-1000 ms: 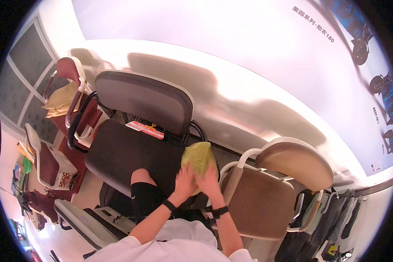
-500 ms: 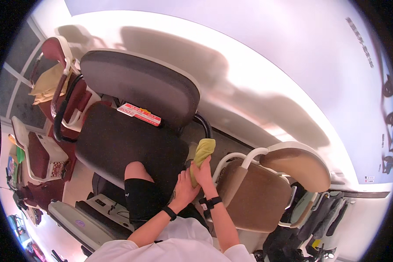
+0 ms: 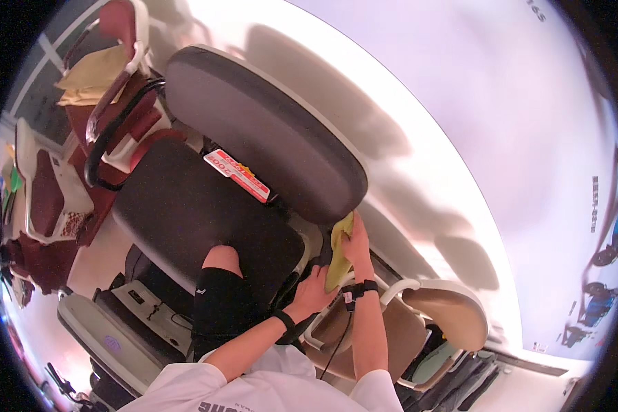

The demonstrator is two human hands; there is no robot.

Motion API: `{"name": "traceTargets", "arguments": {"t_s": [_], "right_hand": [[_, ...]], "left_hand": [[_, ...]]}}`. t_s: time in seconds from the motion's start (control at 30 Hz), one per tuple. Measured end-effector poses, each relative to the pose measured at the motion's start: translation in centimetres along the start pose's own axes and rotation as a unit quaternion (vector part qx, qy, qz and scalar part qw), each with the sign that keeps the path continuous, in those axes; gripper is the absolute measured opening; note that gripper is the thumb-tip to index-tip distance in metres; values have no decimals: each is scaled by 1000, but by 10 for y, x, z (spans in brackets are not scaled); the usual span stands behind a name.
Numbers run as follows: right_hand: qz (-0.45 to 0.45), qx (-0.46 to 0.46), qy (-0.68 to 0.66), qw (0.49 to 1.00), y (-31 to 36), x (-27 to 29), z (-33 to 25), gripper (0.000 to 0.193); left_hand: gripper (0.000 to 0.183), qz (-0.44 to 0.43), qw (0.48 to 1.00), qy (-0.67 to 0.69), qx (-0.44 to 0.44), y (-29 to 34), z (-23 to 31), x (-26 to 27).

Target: Wiping down the seats, bodies, and handlebars of electric mobility scooters using a yellow cloth.

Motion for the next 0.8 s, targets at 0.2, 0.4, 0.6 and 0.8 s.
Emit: {"name": "traceTargets", "arguments": {"t_s": [0.2,0.4,0.6,0.8], "right_hand": [[1,9,18,1000,6,3,26,80],[6,-125,-66,990,77,-35,51,99],[-51,-209,-120,969,136,-75,26,113],[1,-118,-143,983,175,-92,16,104]], "left_hand": [[39,59,997,31,-38,18,-24,9],[32,-33,998,51,-35,61,-74,16],[49,-198,971,123,54,117,-74,14],[59,-54,946,-319,34,131,-14,19]]}}
Point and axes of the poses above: each hand's wrist, its own y-axis away from the middle knuckle, its own x-axis out of the back of the hand, z = x × y, the point moved 8 cm from there along -y, towards the middle knuckle, and after that the axes turned 9 degrees about -z, right-handed, at the moved point
